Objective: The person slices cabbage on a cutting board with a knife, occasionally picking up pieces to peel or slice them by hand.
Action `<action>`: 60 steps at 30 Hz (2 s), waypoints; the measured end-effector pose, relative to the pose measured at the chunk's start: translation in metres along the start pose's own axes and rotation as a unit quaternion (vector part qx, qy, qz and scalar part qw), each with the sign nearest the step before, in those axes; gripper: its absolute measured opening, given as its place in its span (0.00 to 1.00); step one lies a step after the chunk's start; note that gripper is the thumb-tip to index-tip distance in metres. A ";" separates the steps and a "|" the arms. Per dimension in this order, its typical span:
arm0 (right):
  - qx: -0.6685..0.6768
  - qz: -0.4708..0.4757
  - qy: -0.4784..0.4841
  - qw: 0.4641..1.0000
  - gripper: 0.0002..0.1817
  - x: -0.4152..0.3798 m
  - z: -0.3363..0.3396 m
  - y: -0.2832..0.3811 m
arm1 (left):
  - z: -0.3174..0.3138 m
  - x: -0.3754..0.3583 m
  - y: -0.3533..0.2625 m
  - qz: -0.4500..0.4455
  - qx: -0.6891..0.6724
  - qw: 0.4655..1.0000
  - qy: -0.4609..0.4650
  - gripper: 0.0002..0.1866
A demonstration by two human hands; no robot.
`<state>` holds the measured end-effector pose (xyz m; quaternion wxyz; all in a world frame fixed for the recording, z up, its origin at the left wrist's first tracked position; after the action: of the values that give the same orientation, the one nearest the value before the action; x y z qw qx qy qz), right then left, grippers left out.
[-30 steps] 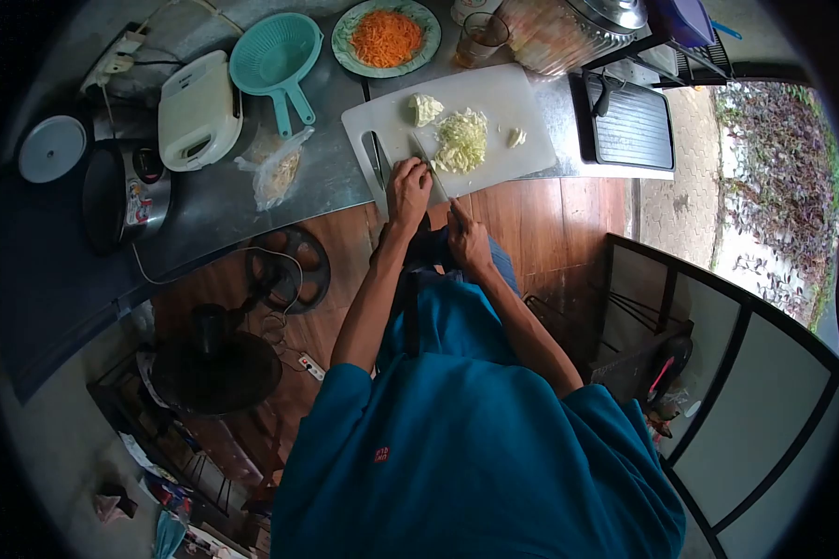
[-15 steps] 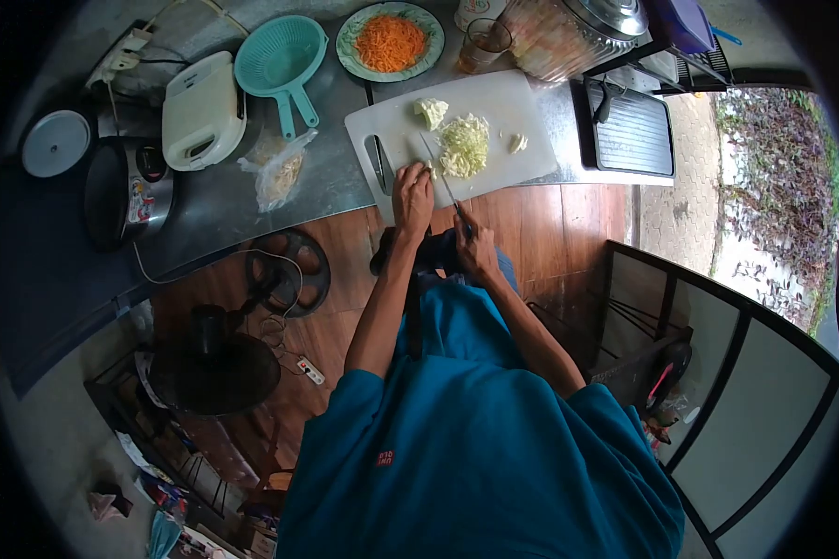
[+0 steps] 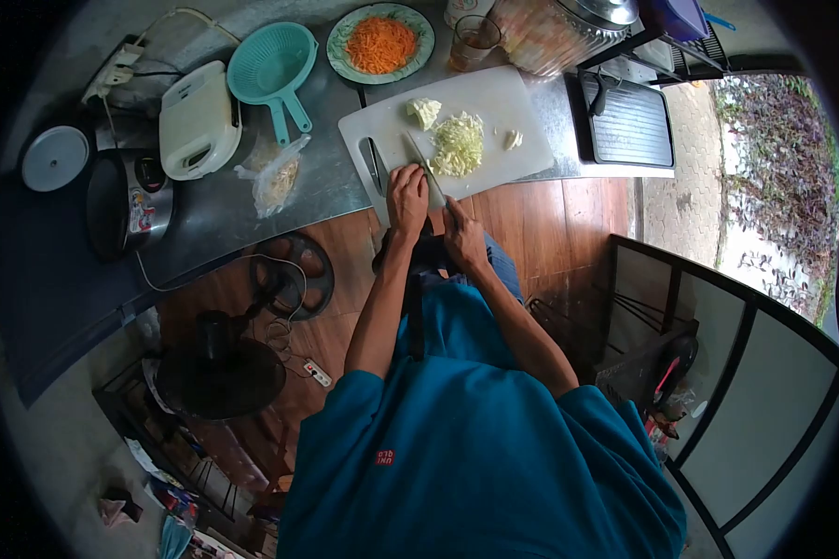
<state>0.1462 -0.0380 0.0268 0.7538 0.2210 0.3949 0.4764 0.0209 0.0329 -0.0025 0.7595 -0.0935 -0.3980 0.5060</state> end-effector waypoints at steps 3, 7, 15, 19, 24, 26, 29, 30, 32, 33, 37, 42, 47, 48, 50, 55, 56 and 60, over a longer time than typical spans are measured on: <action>-0.013 -0.053 0.012 0.998 0.20 -0.008 0.002 -0.001 | 0.003 -0.003 0.000 0.037 -0.017 0.999 -0.013 0.09; -0.016 -0.066 -0.009 0.998 0.20 -0.013 0.004 -0.001 | 0.005 0.000 -0.001 0.066 -0.033 0.997 -0.007 0.10; -0.009 -0.029 -0.002 1.000 0.20 -0.013 0.008 0.006 | 0.003 0.002 -0.003 0.069 -0.024 0.997 0.020 0.07; -0.002 -0.030 -0.002 1.000 0.20 -0.016 0.011 0.016 | 0.003 0.004 -0.004 0.039 -0.024 0.999 -0.002 0.07; -0.028 -0.047 0.028 0.998 0.20 -0.017 0.015 0.015 | 0.000 -0.001 -0.001 0.042 -0.054 0.998 0.017 0.06; -0.018 -0.033 0.018 0.999 0.20 -0.017 0.009 0.013 | 0.000 0.000 -0.001 0.042 -0.049 0.998 0.013 0.06; -0.041 -0.039 0.010 0.998 0.20 -0.017 -0.006 0.001 | -0.003 -0.004 -0.001 0.036 -0.053 0.998 -0.009 0.06; -0.072 -0.055 0.006 0.996 0.20 -0.014 -0.009 0.003 | -0.005 -0.004 -0.001 0.043 -0.051 0.998 -0.010 0.05; -0.078 -0.063 0.012 0.995 0.20 -0.010 -0.011 0.004 | -0.007 -0.005 -0.001 0.049 -0.049 0.998 -0.009 0.06; -0.083 -0.065 0.011 0.994 0.20 -0.005 -0.012 0.004 | -0.005 -0.004 -0.001 0.045 -0.049 0.998 -0.009 0.06; -0.079 -0.025 -0.005 0.997 0.20 0.006 -0.002 0.009 | 0.003 -0.001 -0.009 0.016 -0.024 1.000 -0.003 0.06; 0.000 -0.048 -0.007 0.999 0.20 -0.003 0.015 0.011 | 0.002 -0.002 -0.006 0.013 -0.037 0.999 0.009 0.07; -0.013 -0.049 0.034 0.998 0.19 -0.011 0.017 0.013 | 0.001 -0.004 -0.002 -0.007 -0.017 1.000 0.009 0.06; -0.002 -0.038 0.027 0.999 0.19 -0.011 0.015 0.011 | 0.000 -0.006 -0.001 -0.006 -0.018 1.000 0.009 0.06; 0.009 -0.027 0.022 0.999 0.19 -0.011 0.011 0.006 | -0.002 -0.007 0.001 -0.006 -0.011 1.000 -0.005 0.06; -0.037 -0.045 0.048 0.997 0.18 -0.002 0.009 0.001 | -0.002 -0.007 -0.001 0.004 -0.023 1.000 -0.009 0.05; -0.034 -0.044 0.049 0.997 0.18 0.003 0.006 0.003 | -0.002 -0.006 0.000 0.008 -0.029 1.000 -0.008 0.05; -0.060 -0.038 0.034 0.997 0.18 0.007 0.005 0.007 | 0.001 -0.002 0.000 -0.004 -0.021 1.000 -0.010 0.05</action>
<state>0.1483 -0.0281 0.0323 0.7693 0.1442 0.3990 0.4776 0.0200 0.0308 -0.0023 0.7555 -0.1028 -0.4161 0.4955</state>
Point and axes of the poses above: each hand's wrist, its own x-axis towards the middle knuckle, its own z-axis out of the back of the hand, y = z × x, the point moved 1 cm from there along x, towards the middle knuckle, and after that the axes turned 15 degrees about -z, right-handed, at the moved point
